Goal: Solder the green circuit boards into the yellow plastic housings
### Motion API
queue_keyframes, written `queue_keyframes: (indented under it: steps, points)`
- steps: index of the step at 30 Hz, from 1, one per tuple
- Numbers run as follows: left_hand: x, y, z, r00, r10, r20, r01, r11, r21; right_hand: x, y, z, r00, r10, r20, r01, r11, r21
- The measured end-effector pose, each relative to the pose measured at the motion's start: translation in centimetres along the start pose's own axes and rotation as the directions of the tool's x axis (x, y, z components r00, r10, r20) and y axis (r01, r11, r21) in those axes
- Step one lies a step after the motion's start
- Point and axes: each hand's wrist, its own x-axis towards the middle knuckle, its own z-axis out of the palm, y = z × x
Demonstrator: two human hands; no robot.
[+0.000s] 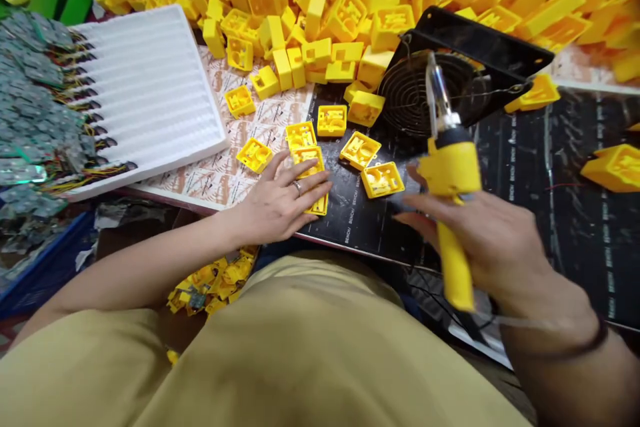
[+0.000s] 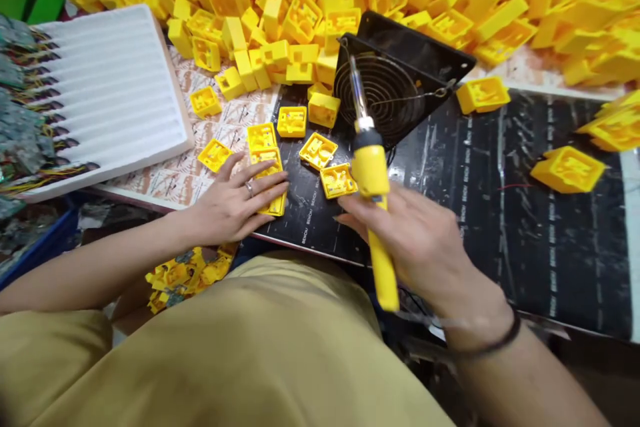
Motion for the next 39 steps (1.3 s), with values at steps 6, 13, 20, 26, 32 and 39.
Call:
queue_keyframes:
  steps: [6, 13, 20, 26, 32, 39]
  points:
    - [1.7, -0.6, -2.0, 0.957, 0.205, 0.206, -0.211, 0.978, 0.006, 2.7, 1.4, 1.9, 0.97, -0.224, 0.091, 0.235, 0.964, -0.129]
    - [-0.4, 1.1, -2.3, 0.989, -0.076, -0.131, 0.071, 0.997, -0.043, -0.2, -2.8, 1.1, 0.994, -0.108, -0.005, 0.1, 0.937, -0.334]
    - [0.7, 4.0, -1.0, 0.981, -0.19, -0.041, 0.192, 0.98, 0.045, 0.0, -0.6, 1.4, 0.974, -0.189, 0.122, 0.186, 0.982, 0.038]
    - [1.2, 3.1, -0.6, 0.997, -0.028, -0.078, 0.013, 0.982, -0.187, -0.7, -1.0, 2.7, 0.987, -0.128, 0.097, 0.118, 0.988, 0.098]
    - [0.6, -0.6, -0.3, 0.972, -0.222, -0.079, 0.221, 0.975, -0.02, 0.3, -2.3, 4.0, 0.981, -0.18, 0.069, 0.165, 0.969, 0.184]
    - [-1.8, 0.3, -0.8, 0.998, 0.014, 0.062, -0.018, 0.998, 0.06, 0.5, -2.2, 5.5, 0.982, -0.181, 0.06, 0.172, 0.976, 0.134]
